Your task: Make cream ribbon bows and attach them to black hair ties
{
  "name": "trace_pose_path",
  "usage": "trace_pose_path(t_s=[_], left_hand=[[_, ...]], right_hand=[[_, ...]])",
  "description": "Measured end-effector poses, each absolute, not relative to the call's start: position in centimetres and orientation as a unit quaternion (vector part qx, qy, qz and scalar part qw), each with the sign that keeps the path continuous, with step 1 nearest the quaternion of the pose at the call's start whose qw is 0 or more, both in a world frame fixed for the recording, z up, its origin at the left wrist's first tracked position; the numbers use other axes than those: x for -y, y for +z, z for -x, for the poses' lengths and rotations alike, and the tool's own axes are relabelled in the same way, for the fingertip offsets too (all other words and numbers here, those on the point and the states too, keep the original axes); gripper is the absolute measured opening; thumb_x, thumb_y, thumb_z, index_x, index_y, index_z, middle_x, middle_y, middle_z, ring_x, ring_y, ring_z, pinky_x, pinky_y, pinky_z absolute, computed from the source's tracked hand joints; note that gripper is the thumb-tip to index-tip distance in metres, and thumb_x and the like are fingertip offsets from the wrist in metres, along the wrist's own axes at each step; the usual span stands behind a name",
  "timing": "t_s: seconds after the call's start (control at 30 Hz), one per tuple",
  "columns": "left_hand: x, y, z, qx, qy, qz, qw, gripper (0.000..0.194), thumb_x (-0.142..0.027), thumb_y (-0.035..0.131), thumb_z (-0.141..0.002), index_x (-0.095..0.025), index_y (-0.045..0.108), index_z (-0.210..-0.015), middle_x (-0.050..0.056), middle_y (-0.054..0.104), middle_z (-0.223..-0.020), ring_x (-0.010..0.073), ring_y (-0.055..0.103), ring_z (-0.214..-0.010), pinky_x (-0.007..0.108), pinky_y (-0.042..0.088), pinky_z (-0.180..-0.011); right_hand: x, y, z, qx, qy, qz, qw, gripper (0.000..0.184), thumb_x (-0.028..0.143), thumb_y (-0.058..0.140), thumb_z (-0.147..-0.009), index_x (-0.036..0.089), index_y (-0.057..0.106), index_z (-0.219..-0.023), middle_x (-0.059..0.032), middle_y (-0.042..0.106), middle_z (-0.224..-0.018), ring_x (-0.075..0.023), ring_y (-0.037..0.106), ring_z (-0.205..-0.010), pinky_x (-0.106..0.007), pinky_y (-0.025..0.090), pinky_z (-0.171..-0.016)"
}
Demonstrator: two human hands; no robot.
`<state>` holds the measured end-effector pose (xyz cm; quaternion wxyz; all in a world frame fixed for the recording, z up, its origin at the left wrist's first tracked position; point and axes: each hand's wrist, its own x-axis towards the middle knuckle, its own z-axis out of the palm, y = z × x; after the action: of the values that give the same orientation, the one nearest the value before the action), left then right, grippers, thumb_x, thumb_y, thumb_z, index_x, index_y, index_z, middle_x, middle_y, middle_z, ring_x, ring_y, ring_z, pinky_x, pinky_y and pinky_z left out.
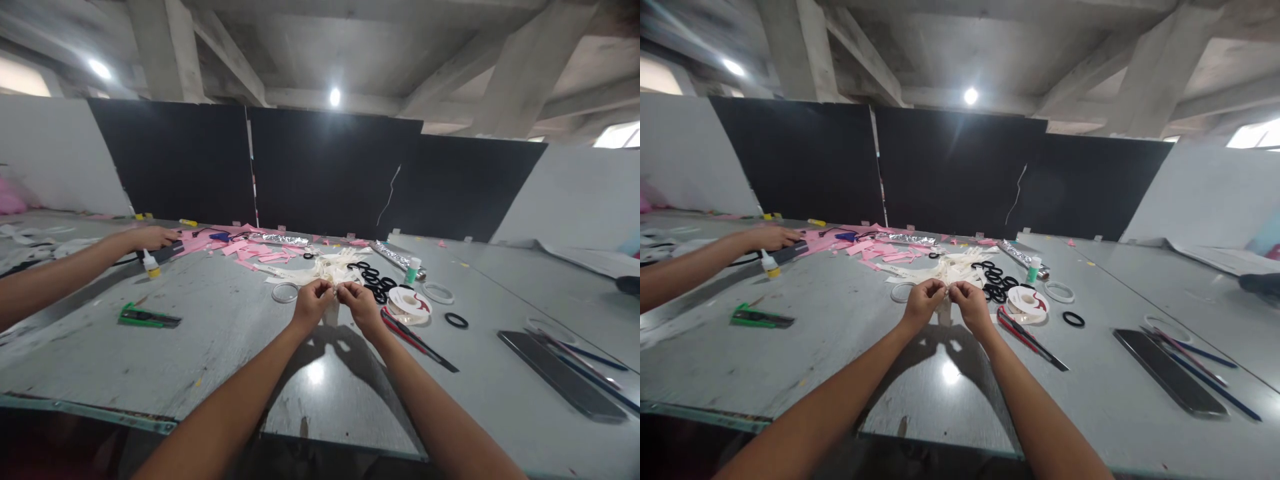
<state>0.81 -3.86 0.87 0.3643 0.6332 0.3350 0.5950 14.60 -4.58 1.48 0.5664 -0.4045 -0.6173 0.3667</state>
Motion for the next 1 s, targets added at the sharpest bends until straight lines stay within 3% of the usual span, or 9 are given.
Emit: trace_pose_path(t_s=[0.2, 0.37, 0.53, 0.77, 1.0], left_hand=[[4.0, 1.2, -0.8, -0.326, 0.599, -0.624, 0.382, 0.015, -0.029, 0.058, -0.075, -0.014, 0.059, -0.073, -0.001, 0.058, -0.066, 0.0079, 0.048, -0.056, 0.019, 0.039, -0.055], [4.1, 1.1, -0.6, -0.337, 0.597, -0.632, 0.361, 0.019, -0.032, 0.060, -0.075, -0.014, 0.062, -0.074, -0.001, 0.059, -0.066, 0.0093, 0.049, -0.058, 0.019, 0.038, -0.055], [4.2, 1.1, -0.5, -0.346, 0.592, -0.648, 0.332, 0.021, -0.034, 0.061, -0.075, -0.013, 0.064, -0.074, 0.000, 0.059, -0.065, 0.0104, 0.049, -0.059, 0.020, 0.037, -0.056], [4.3, 0.9, -0.6, -0.346, 0.586, -0.658, 0.323, 0.018, -0.032, 0.060, -0.075, -0.014, 0.063, -0.073, -0.001, 0.058, -0.064, 0.0104, 0.049, -0.059, 0.020, 0.037, -0.055], [4.3, 0.9, -0.6, -0.344, 0.584, -0.665, 0.313, 0.017, -0.030, 0.058, -0.076, -0.014, 0.062, -0.073, -0.001, 0.057, -0.064, 0.0094, 0.048, -0.057, 0.019, 0.037, -0.054]], right_hand=[[4.7, 1.8, -14.5, 0.571, 0.432, 0.379, 0.586, 0.029, 0.044, 0.067, -0.069, 0.015, 0.064, -0.072, 0.0002, 0.061, -0.063, -0.0119, 0.056, -0.059, -0.028, 0.050, -0.067], [5.1, 2.1, -14.7, 0.633, 0.298, 0.422, 0.576, 0.027, 0.041, 0.064, -0.073, 0.016, 0.070, -0.082, -0.0045, 0.069, -0.071, -0.0161, 0.061, -0.065, -0.029, 0.050, -0.066], [5.8, 2.6, -14.7, 0.669, 0.203, 0.466, 0.542, 0.023, 0.036, 0.060, -0.076, 0.016, 0.071, -0.079, -0.0057, 0.070, -0.071, -0.0168, 0.061, -0.063, -0.027, 0.047, -0.061], [5.4, 2.4, -14.7, 0.653, 0.228, 0.461, 0.556, 0.021, 0.033, 0.059, -0.073, 0.015, 0.069, -0.074, -0.0038, 0.067, -0.065, -0.0147, 0.058, -0.059, -0.025, 0.044, -0.057], [5.1, 2.1, -14.5, 0.599, 0.335, 0.420, 0.593, 0.022, 0.036, 0.062, -0.070, 0.015, 0.066, -0.071, -0.0024, 0.065, -0.063, -0.0130, 0.056, -0.057, -0.026, 0.047, -0.059]])
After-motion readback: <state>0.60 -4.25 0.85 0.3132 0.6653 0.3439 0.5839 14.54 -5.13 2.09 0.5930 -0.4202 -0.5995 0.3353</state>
